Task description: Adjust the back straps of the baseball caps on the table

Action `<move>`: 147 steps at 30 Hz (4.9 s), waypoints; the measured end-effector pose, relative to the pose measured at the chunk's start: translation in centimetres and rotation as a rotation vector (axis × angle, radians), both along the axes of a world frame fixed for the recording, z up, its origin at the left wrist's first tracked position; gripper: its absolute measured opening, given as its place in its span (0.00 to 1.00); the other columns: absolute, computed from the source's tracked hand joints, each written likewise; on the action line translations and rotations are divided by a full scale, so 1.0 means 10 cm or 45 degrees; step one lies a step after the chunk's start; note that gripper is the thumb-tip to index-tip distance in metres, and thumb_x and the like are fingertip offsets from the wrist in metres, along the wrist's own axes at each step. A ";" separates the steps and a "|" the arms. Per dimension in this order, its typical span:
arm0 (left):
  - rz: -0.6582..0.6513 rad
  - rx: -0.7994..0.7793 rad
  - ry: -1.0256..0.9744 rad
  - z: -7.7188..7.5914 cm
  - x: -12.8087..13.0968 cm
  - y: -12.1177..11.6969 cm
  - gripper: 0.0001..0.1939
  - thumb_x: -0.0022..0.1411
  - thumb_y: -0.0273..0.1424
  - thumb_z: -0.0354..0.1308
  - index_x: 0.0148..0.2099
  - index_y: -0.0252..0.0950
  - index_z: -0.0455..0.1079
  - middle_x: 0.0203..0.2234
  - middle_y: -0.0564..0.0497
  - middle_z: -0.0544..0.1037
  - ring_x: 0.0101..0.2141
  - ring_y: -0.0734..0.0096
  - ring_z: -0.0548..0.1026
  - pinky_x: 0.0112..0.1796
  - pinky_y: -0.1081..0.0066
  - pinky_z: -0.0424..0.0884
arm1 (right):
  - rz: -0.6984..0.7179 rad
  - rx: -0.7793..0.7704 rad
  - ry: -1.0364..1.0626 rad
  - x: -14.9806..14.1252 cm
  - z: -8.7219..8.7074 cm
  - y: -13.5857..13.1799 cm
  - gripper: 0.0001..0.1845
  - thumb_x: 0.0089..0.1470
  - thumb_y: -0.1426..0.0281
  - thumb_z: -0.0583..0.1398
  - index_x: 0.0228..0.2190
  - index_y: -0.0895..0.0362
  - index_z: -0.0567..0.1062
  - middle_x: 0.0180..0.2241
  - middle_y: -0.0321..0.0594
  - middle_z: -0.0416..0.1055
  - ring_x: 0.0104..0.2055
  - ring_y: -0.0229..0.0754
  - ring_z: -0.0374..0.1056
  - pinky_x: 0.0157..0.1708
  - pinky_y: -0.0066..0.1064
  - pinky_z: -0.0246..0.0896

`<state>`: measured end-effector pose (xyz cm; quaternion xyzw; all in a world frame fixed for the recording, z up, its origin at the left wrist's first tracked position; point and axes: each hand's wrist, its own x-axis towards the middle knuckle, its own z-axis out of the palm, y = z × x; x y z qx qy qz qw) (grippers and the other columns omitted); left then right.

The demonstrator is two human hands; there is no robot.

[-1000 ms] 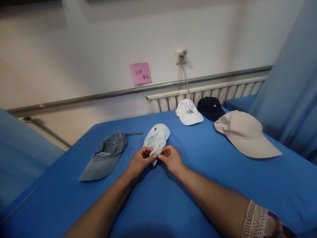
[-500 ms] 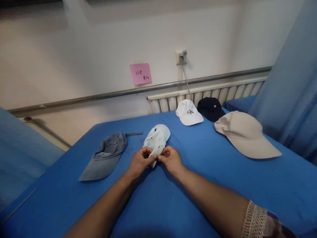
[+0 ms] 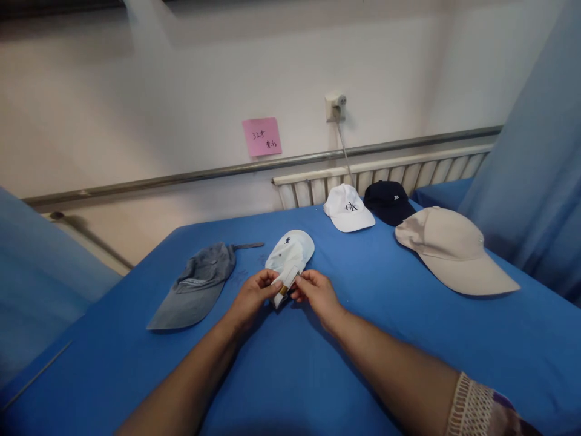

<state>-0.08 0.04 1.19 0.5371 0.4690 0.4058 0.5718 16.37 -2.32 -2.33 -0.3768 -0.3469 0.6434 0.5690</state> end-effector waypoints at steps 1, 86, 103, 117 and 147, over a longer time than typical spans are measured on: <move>-0.002 0.007 0.001 0.01 -0.02 0.01 0.18 0.45 0.39 0.70 0.32 0.33 0.70 0.23 0.53 0.74 0.23 0.76 0.68 0.26 0.75 0.62 | -0.001 -0.030 0.041 0.01 0.00 0.00 0.20 0.43 0.55 0.69 0.30 0.58 0.75 0.29 0.39 0.76 0.26 0.36 0.69 0.28 0.29 0.61; -0.306 1.006 1.102 0.06 -0.13 -0.13 0.20 0.59 0.28 0.56 0.55 0.40 0.66 0.46 0.47 0.76 0.43 0.61 0.74 0.45 0.65 0.69 | 0.257 0.410 -0.659 0.23 -0.01 0.14 0.06 0.48 0.68 0.57 0.25 0.57 0.73 0.22 0.32 0.65 0.26 0.37 0.59 0.29 0.28 0.52; -0.338 1.237 1.063 0.17 -0.10 -0.18 0.10 0.68 0.29 0.49 0.45 0.37 0.71 0.47 0.44 0.73 0.46 0.66 0.73 0.47 0.66 0.70 | 0.300 0.354 -0.520 0.15 -0.01 0.04 0.18 0.48 0.54 0.65 0.31 0.57 0.76 0.22 0.32 0.70 0.22 0.34 0.63 0.23 0.27 0.57; -0.324 1.296 1.111 0.11 -0.13 -0.17 0.11 0.67 0.28 0.50 0.42 0.38 0.75 0.50 0.45 0.74 0.48 0.65 0.73 0.48 0.66 0.71 | 0.321 0.214 -0.254 0.09 -0.17 0.11 0.20 0.39 0.58 0.71 0.30 0.58 0.75 0.24 0.35 0.74 0.26 0.37 0.68 0.31 0.32 0.63; -0.084 0.217 0.527 0.02 -0.06 -0.05 0.13 0.48 0.38 0.64 0.31 0.33 0.71 0.21 0.56 0.69 0.22 0.77 0.63 0.25 0.75 0.58 | 0.215 1.042 -1.266 0.22 -0.07 0.10 0.08 0.58 0.79 0.55 0.33 0.55 0.70 0.40 0.40 0.65 0.39 0.39 0.65 0.40 0.32 0.64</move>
